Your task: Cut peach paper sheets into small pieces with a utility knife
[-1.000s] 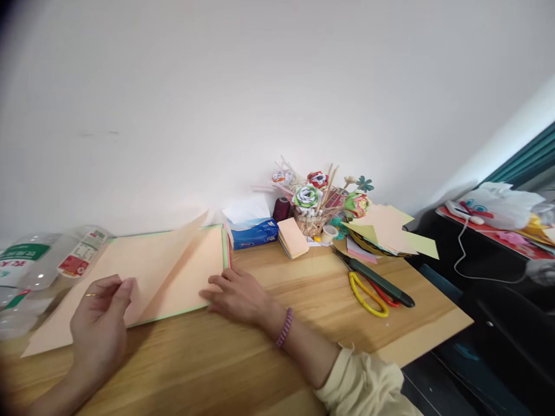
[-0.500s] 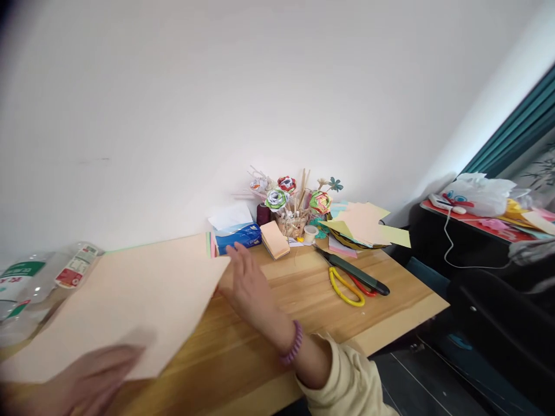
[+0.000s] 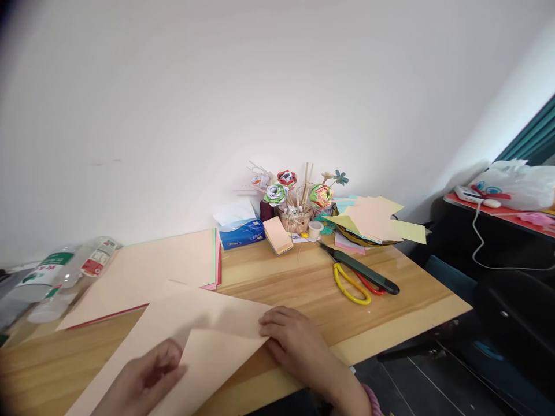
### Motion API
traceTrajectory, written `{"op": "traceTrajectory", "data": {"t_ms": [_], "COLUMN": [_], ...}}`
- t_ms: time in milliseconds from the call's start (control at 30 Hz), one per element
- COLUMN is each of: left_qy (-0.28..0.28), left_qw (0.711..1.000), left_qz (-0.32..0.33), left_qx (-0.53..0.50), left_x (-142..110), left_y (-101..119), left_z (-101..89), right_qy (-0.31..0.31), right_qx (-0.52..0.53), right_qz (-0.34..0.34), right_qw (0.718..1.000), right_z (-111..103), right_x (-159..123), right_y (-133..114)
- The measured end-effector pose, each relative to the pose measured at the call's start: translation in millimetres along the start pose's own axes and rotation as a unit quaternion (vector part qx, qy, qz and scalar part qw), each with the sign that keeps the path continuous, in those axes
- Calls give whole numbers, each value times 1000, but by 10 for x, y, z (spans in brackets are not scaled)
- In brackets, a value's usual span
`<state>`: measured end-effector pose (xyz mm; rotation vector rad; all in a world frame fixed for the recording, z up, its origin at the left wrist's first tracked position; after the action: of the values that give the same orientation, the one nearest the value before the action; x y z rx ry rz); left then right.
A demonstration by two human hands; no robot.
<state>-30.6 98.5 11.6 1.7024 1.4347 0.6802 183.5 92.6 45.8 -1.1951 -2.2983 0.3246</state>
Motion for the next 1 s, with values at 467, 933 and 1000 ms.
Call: {"op": "traceTrajectory", "data": {"t_ms": [467,933,1000], "left_qy": [-183,38,36], "left_qw": [962,998,996], "left_qz": [-165,39,67], "left_qx": [-118,-33,-40], "left_x": [129,526,518], "left_y": [-259,26,63], "left_z": [385,-110,-122], "right_qy": [-88,-81,-88], "right_qx": [147,32,20], "right_qz": [113,97,91], "right_qw": [979,991,992], "right_z": [201,316,324], "right_x": [155,240,239], "right_y": [31,211,209]}}
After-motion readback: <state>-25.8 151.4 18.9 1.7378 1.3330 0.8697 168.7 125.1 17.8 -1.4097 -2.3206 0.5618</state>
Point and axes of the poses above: each hand's wrist, its own x-axis towards the middle knuckle, its own z-axis out of the palm, y = z × x, the point moved 9 cm from there along x, towards the middle knuckle, and after that the axes turned 3 degrees about y, right-handed, at the moved point
